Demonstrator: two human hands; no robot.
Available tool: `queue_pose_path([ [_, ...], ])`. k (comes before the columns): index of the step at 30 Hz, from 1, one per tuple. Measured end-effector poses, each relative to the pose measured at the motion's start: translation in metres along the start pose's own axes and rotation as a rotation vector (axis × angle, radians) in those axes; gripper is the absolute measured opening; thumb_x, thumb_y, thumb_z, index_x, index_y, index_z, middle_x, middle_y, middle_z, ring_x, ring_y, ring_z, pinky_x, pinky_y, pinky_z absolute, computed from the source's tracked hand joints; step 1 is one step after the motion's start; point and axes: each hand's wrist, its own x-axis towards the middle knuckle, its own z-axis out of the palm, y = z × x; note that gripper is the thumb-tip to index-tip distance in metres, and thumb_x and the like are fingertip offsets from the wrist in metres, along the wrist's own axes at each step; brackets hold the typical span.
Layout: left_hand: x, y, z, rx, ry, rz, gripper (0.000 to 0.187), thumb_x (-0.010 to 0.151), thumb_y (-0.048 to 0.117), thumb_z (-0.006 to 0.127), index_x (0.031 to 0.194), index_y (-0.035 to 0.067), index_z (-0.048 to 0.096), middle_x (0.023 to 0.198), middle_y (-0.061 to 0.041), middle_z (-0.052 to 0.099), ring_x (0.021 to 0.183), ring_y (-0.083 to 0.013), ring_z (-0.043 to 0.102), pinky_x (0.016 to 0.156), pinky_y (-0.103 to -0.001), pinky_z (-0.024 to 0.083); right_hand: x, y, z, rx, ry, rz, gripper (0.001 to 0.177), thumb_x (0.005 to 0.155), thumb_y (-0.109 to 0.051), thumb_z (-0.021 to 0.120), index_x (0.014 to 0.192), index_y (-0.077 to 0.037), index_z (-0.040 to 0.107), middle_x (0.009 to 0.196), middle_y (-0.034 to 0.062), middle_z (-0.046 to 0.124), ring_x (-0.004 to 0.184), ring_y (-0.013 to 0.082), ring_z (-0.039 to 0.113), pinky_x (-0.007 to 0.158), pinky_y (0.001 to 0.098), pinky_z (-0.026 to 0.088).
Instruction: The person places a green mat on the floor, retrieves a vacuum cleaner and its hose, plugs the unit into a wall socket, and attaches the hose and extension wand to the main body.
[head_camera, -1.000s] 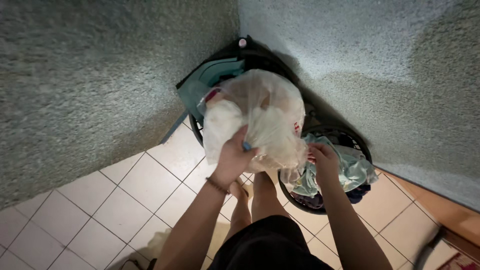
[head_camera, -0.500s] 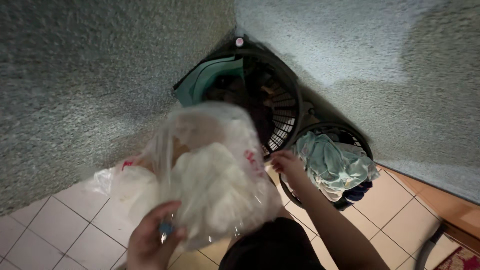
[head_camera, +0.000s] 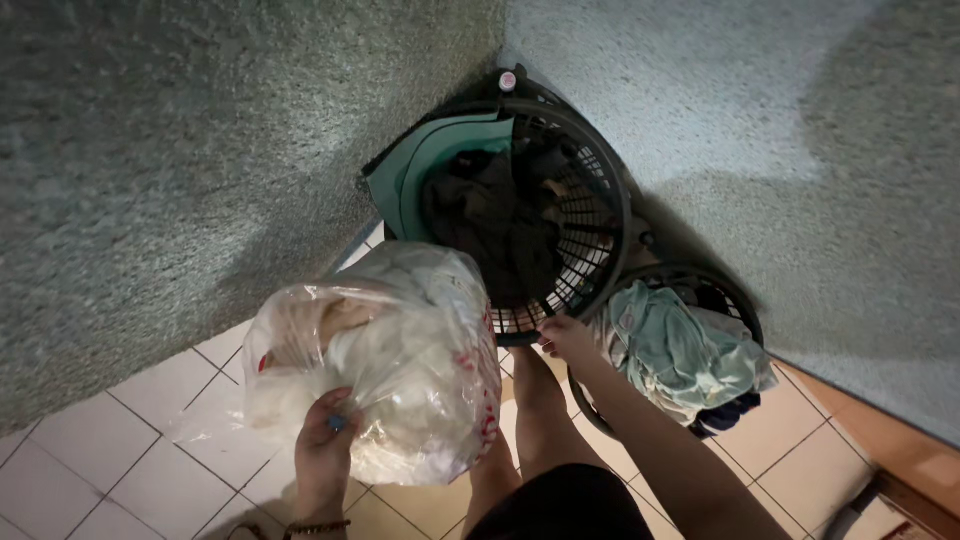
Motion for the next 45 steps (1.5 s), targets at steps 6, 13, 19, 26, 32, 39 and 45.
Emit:
queue_pose_path([
  [6,-0.002,-0.002,-0.002,0.055,0.064,-0.089,0.045,0.088,-0.007,0.067,0.132,0.005,0.064,0.089,0.002,0.057,0.074,-0.0059,0.047,0.065,-0.019,0.039,0.03,-0.013,-0.001,-0.044,0.003,-0.041,0.02,0.088,-0.021,0.065,0.098,-0.006,0.073,0.078,0.0049,0.072,0.067,0.0166,0.067,0.061,0.0316,0.052],
  [13,-0.02,0.017,0.004,0.014,-0.025,-0.063,0.044,0.086,-0.006,0.065,0.129,0.003,0.062,0.094,0.0,0.065,0.087,-0.0085,0.059,0.079,-0.022,0.047,0.017,0.011,0.008,-0.157,-0.115,0.007,0.025,0.092,-0.023,0.063,0.109,-0.008,0.073,0.089,0.0065,0.074,0.075,0.0143,0.069,0.067,0.0298,0.056],
  [19,-0.045,0.029,0.011,-0.03,-0.152,-0.1,0.037,0.085,-0.007,0.067,0.122,-0.002,0.064,0.093,-0.002,0.064,0.084,-0.0117,0.057,0.075,-0.026,0.048,-0.017,0.051,0.06,0.036,-0.382,0.183,0.034,0.089,-0.012,0.068,0.123,-0.014,0.063,0.095,0.0076,0.072,0.076,0.0171,0.067,0.068,0.0343,0.053],
  [26,-0.048,0.013,0.016,0.036,-0.147,-0.108,0.04,0.083,-0.01,0.07,0.122,-0.003,0.066,0.092,-0.003,0.061,0.081,-0.0114,0.054,0.072,-0.025,0.044,0.064,-0.033,0.031,-0.206,-0.184,-0.427,0.022,0.09,-0.022,0.072,0.102,-0.004,0.074,0.087,0.0111,0.072,0.079,0.0247,0.068,0.07,0.0407,0.054],
  [32,-0.026,-0.015,0.054,0.217,-0.097,0.006,0.042,0.076,-0.011,0.072,0.115,0.003,0.071,0.089,-0.002,0.069,0.076,-0.0096,0.061,0.07,-0.024,0.052,0.188,-0.171,0.079,-0.653,0.091,-0.5,0.022,0.091,-0.026,0.068,0.104,-0.01,0.076,0.093,0.0139,0.075,0.087,0.0313,0.071,0.078,0.0434,0.055],
  [39,0.01,0.009,0.133,0.425,-0.056,0.127,0.04,0.075,0.001,0.076,0.113,0.014,0.073,0.083,-0.007,0.079,0.07,-0.0189,0.081,0.063,-0.029,0.061,0.277,-0.235,0.128,-0.94,0.148,-0.619,0.038,0.089,-0.027,0.071,0.124,-0.011,0.068,0.124,0.0196,0.066,0.112,0.0392,0.063,0.095,0.0474,0.053],
  [45,0.023,0.02,0.153,0.516,0.051,0.161,0.036,0.071,0.003,0.08,0.104,0.015,0.076,0.088,-0.01,0.076,0.076,-0.0224,0.077,0.065,-0.032,0.06,0.295,-0.256,0.151,-1.114,0.101,-0.451,0.052,0.091,-0.039,0.07,0.136,-0.016,0.058,0.135,0.0263,0.049,0.113,0.0474,0.056,0.094,0.0518,0.05],
])
